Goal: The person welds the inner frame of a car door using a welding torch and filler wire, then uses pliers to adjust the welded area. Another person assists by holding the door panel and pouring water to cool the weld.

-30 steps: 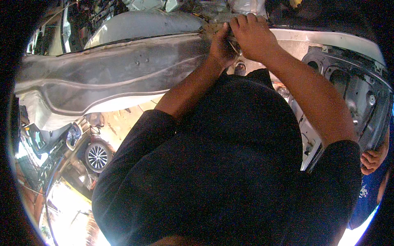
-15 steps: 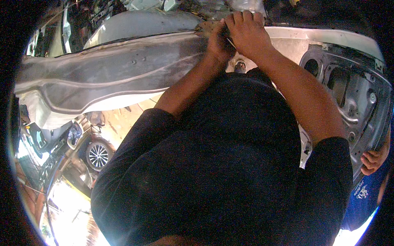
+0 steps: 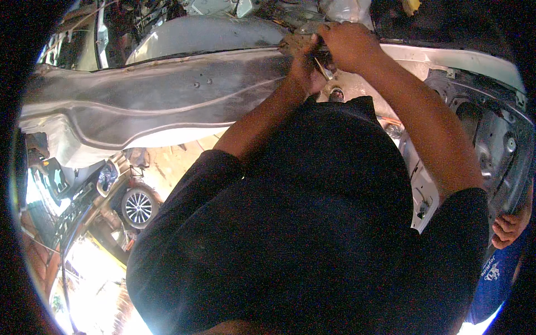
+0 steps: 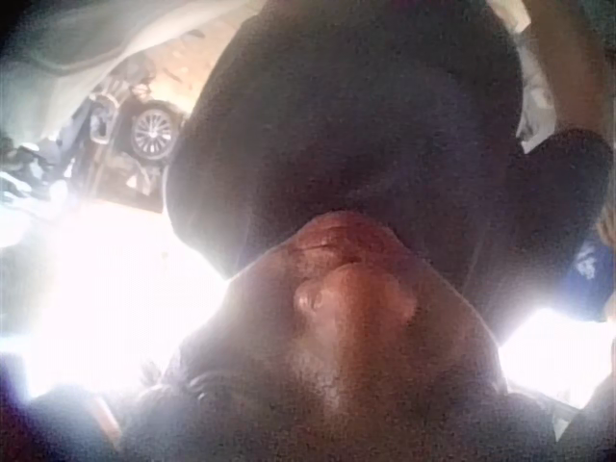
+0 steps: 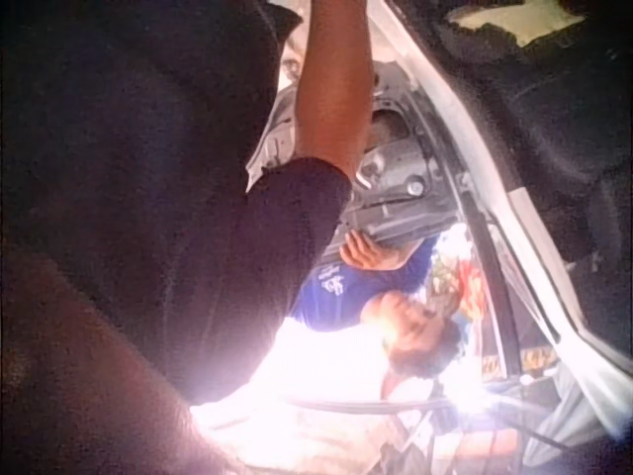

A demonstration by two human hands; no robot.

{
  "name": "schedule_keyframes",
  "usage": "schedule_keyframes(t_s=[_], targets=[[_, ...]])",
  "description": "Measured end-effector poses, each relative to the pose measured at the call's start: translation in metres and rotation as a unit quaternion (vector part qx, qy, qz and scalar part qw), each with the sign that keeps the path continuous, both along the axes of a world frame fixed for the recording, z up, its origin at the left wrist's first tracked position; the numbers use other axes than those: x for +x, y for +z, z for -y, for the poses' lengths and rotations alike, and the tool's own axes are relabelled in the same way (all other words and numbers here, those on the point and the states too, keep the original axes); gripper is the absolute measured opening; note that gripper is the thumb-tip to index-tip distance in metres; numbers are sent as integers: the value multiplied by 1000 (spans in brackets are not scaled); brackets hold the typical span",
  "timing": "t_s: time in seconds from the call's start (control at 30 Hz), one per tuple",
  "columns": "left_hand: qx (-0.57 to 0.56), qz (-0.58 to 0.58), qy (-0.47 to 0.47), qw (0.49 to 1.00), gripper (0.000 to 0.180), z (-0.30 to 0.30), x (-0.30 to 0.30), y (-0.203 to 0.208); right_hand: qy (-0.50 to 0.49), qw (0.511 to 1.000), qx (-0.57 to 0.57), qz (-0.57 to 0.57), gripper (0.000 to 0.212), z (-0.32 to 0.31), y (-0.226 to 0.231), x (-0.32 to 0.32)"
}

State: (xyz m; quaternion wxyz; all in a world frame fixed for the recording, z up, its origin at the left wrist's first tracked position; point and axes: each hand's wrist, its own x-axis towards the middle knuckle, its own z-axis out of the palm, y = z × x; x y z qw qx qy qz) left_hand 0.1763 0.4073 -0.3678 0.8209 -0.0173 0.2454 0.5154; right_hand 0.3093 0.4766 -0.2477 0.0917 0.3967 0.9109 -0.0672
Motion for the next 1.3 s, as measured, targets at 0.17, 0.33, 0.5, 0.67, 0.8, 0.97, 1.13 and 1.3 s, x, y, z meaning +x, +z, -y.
schedule_keyframes(t_s=[0.17, 0.33, 0.5, 0.67, 0.8, 0.97, 1.13, 1.3], targets=[[-8, -18, -2, 1000, 42, 0, -4, 7, -41, 982, -178, -47, 37, -37, 2, 9], [-29, -26, -17, 999, 40, 4, -7, 18, -62, 966, -250, 0, 37, -61, -1, 16], [-18, -38, -85, 995, 40, 11, -7, 24, -70, 963, -239, -102, 36, -54, -12, 30], [-70, -164, -187, 966, 49, 38, -23, 30, -118, 930, -296, -181, 38, -62, -32, 52], [-51, -180, -254, 949, 49, 68, -50, 47, -246, 851, -421, -195, 37, -67, -8, 60], [8, -407, -336, 850, 51, 115, -81, 55, -323, 773, -461, -294, 35, -83, -110, 102], [-40, -514, -498, 697, 59, 158, -107, 66, -230, 885, -300, -271, 26, -102, -232, 88], [-82, -557, -519, 643, 46, 274, -155, 26, -139, 933, -246, -225, 23, -137, -220, 4]])
